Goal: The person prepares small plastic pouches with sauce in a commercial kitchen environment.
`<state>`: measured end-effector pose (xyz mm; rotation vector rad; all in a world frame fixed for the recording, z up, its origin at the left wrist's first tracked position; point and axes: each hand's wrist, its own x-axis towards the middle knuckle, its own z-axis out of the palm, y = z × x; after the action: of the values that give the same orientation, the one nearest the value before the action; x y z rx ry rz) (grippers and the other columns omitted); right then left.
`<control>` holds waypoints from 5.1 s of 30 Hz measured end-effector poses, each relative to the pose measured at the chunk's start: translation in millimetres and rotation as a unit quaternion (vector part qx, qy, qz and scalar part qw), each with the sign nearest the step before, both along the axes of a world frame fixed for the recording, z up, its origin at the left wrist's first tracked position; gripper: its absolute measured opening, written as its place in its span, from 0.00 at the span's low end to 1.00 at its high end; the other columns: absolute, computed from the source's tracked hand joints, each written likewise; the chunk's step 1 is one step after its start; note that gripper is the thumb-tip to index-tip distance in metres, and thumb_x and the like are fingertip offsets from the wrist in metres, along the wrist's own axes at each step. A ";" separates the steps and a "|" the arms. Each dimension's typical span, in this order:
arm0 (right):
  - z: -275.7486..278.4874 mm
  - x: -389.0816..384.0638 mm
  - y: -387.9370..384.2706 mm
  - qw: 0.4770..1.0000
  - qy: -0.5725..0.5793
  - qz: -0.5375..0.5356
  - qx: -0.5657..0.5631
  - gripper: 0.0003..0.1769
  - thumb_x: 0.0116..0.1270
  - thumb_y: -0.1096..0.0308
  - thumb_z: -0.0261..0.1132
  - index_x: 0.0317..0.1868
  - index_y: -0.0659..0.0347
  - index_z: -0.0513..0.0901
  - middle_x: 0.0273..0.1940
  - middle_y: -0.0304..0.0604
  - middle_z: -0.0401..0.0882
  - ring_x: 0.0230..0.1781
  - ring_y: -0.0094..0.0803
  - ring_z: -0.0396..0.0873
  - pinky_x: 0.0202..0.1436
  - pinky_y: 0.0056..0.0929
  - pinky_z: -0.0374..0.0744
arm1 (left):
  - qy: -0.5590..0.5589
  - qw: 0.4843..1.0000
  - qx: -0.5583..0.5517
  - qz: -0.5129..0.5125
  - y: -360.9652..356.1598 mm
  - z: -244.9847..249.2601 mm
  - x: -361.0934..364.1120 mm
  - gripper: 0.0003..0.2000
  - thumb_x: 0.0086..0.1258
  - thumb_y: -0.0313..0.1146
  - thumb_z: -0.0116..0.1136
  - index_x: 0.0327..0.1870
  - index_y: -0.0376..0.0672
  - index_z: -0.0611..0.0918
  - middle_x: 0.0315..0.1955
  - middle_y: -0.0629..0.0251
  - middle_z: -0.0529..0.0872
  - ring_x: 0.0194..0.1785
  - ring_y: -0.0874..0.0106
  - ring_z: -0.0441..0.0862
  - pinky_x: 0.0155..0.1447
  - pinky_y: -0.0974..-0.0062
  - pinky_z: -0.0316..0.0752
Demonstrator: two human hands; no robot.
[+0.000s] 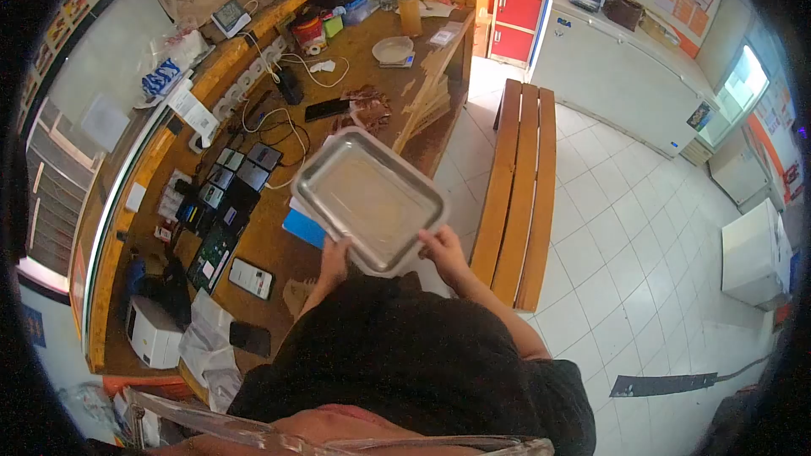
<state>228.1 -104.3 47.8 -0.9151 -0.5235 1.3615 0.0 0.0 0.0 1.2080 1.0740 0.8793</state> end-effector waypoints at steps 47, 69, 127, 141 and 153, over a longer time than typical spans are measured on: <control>16.6 72.7 589.9 0.321 -0.406 0.617 0.593 0.05 0.55 0.71 0.57 0.30 0.62 0.78 0.35 0.46 0.76 0.42 0.42 0.73 0.47 0.37 0.71 | 0.614 0.747 -0.078 0.245 229.7 -4.3 246.5 0.19 0.54 0.37 0.62 0.47 0.47 0.76 0.68 0.62 0.51 0.70 0.57 0.48 0.68 0.52 0.51; -28.3 27.6 583.1 0.469 -0.517 0.479 0.532 0.09 0.57 0.67 0.61 0.36 0.61 0.81 0.37 0.50 0.78 0.41 0.47 0.74 0.46 0.41 0.72 | 0.620 0.684 0.144 0.355 254.2 33.4 249.4 0.05 0.49 0.30 0.57 0.27 0.49 0.81 0.26 0.73 0.79 0.39 0.71 0.75 0.49 0.67 0.66; -16.9 76.9 509.3 0.374 -0.338 0.661 0.556 0.04 0.51 0.75 0.61 0.29 0.65 0.80 0.32 0.53 0.74 0.34 0.46 0.75 0.39 0.38 0.73 | 0.528 0.718 0.192 0.411 224.6 8.1 269.3 0.15 0.49 0.24 0.54 0.40 0.41 0.80 0.35 0.62 0.80 0.38 0.62 0.76 0.44 0.68 0.71; -30.2 78.2 532.7 0.487 -0.438 0.564 0.503 0.06 0.55 0.72 0.59 0.33 0.64 0.79 0.34 0.49 0.76 0.37 0.48 0.74 0.42 0.40 0.73 | 0.589 0.698 0.226 0.340 207.6 15.8 269.7 0.13 0.49 0.26 0.52 0.37 0.44 0.79 0.35 0.68 0.79 0.39 0.66 0.75 0.43 0.70 0.69; -34.0 61.7 536.0 0.387 -0.217 0.763 0.471 0.08 0.58 0.68 0.61 0.33 0.64 0.81 0.33 0.48 0.78 0.37 0.41 0.76 0.42 0.35 0.73 | 0.565 0.723 0.157 0.366 209.8 8.4 266.0 0.14 0.47 0.25 0.52 0.38 0.42 0.79 0.38 0.65 0.79 0.40 0.65 0.75 0.43 0.69 0.71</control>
<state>289.8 431.7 13.8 0.6460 -2.6896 1.7483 266.0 209.8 8.4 1.6740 2.6201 0.8869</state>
